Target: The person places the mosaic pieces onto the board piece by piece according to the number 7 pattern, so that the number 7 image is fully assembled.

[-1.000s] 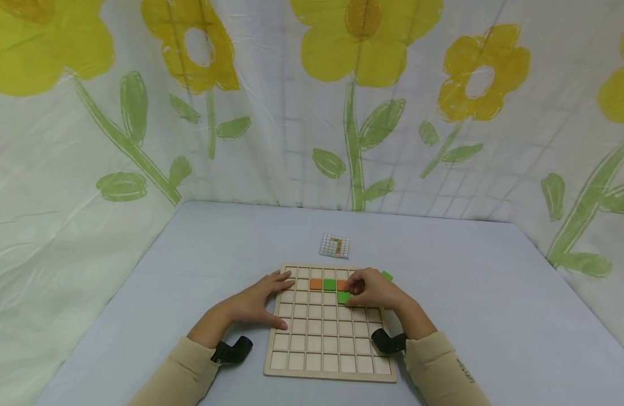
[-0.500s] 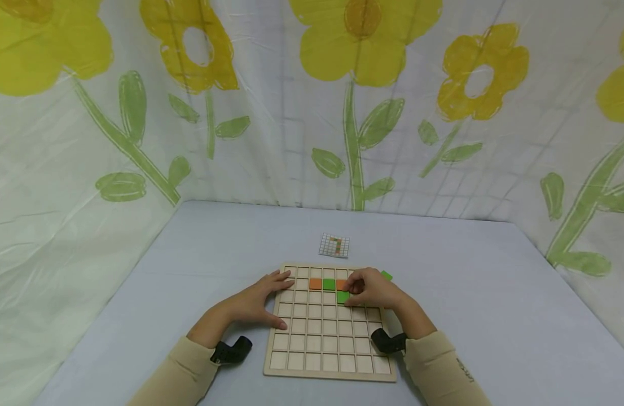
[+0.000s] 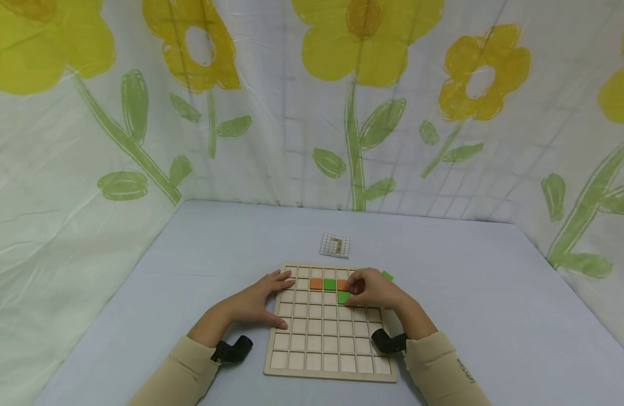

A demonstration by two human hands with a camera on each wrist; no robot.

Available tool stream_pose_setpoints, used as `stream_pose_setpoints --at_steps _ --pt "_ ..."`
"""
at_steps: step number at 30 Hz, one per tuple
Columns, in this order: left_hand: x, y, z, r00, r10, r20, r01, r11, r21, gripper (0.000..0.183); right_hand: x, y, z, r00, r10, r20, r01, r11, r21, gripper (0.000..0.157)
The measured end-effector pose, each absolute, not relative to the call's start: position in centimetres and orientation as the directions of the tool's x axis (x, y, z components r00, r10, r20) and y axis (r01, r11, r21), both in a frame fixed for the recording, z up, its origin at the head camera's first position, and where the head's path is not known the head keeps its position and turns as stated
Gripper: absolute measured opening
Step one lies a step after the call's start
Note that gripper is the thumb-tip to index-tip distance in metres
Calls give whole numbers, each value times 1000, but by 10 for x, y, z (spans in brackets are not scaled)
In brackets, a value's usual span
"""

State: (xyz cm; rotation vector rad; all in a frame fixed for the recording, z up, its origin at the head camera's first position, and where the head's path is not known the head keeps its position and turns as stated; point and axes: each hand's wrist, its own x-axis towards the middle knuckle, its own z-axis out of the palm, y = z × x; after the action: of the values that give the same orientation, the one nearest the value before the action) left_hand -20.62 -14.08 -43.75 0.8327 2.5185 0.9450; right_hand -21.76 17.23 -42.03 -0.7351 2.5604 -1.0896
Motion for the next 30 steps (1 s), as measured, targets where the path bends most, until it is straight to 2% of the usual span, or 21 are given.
stream_pose_setpoints --at_steps 9,14,30 --pt "-208 -140 -439 -775 627 -82 417 604 680 93 -220 174 -423 -829 -558 -46 -336 562 -755 10" --pt "-208 -140 -439 -771 632 -74 425 597 681 92 -222 175 -424 -830 -555 -49 -334 565 -754 10" --pt "-207 -140 -438 -775 625 -88 416 610 675 93 -225 201 -409 -852 -523 -24 -343 591 -730 20"
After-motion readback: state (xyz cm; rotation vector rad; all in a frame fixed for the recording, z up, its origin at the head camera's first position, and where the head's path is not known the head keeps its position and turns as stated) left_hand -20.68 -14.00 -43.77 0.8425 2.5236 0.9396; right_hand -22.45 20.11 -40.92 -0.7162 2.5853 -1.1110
